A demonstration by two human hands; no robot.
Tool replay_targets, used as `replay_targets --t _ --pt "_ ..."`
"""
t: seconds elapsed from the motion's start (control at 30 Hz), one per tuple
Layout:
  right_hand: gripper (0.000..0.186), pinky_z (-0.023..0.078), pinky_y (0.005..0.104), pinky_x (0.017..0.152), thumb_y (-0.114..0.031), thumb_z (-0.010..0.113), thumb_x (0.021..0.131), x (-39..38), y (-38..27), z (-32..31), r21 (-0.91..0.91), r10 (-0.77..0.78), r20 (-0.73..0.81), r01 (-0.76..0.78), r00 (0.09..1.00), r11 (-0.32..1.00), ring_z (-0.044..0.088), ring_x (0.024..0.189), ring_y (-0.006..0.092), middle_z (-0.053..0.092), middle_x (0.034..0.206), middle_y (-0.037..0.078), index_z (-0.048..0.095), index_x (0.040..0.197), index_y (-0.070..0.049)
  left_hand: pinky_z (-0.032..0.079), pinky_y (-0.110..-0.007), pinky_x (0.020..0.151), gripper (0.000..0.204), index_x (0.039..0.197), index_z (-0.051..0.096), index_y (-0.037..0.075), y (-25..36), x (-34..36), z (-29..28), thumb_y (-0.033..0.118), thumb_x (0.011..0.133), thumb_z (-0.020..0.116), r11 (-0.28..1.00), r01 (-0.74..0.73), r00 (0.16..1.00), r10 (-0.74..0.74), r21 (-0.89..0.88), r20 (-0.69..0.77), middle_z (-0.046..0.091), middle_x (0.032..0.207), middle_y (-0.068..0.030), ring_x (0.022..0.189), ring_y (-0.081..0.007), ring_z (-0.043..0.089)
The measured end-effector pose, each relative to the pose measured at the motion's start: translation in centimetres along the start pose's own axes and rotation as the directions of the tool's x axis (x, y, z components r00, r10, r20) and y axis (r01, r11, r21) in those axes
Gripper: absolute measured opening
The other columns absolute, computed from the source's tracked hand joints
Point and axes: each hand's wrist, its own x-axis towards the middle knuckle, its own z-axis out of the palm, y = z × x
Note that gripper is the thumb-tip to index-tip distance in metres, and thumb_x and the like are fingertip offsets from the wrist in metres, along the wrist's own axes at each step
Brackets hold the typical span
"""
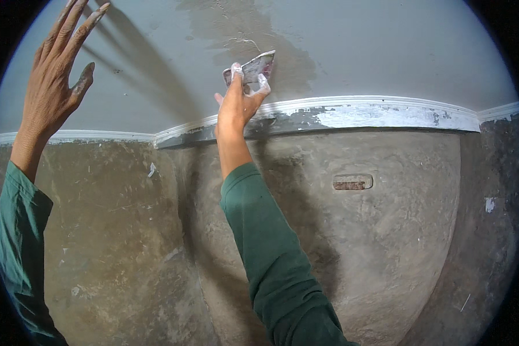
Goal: Applying and smoothing plaster on a ceiling and wall joint using a putty knife.
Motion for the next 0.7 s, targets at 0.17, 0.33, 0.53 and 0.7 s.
replay_targets --t 0.17,0.33,0.53,0.7 --pt "0.084 0.061 0.0469 0.080 -0.037 0.076 0.092 -0.8 -0.5 1.5 -0.034 -0.028 0.053 0.030 0.998 0.999 0.058 0.123 0.0337 0.042 0.147 0.027 0.024 0.153 -0.011 0.022 -0.046 0.131 0.084 0.162 0.026 0.041 -0.6 -0.3 1.4 0.023 0.093 0.071 0.994 -0.066 0.987 0.052 -0.092 -0.151 0.023 0.171 0.0029 0.156 -0.0212 0.025" --pt "0.083 0.060 0.0485 0.084 -0.033 0.079 0.091 -3.7 0.1 3.2 -0.089 -0.035 0.151 0.048 0.988 0.995 0.057 0.123 0.0338 0.044 0.145 0.029 0.025 0.151 -0.013 0.023 -0.054 0.127 0.086 0.160 0.033 0.017 3.8 1.5 -5.7 0.016 0.080 0.065 0.998 0.069 0.987 -0.067 -0.008 0.147 0.016 0.171 -0.0179 0.158 -0.0332 0.016" --pt "0.080 0.063 0.0387 0.074 -0.030 0.082 0.087 -4.6 1.9 0.9 -0.218 0.004 0.311 0.067 0.950 0.974 0.064 0.113 0.0308 0.049 0.136 0.026 0.032 0.148 -0.012 0.023 -0.055 0.126 0.085 0.159 0.034 0.016 3.9 1.7 -6.4 0.017 0.080 0.065 0.996 0.078 0.982 -0.071 -0.032 0.174 0.016 0.171 -0.0180 0.158 -0.0332 0.016" --pt "0.078 0.052 0.0411 0.102 -0.015 0.082 0.087 -2.9 -0.1 -0.1 -0.134 -0.347 0.097 0.358 0.933 0.924 0.058 0.120 0.0297 0.050 0.137 0.026 0.033 0.146 0.001 0.024 -0.056 0.126 0.085 0.159 0.035 0.016 4.3 1.8 -6.3 0.016 0.080 0.066 0.996 0.090 0.977 -0.092 0.015 0.195 0.016 0.171 -0.0178 0.158 -0.0335 0.016"
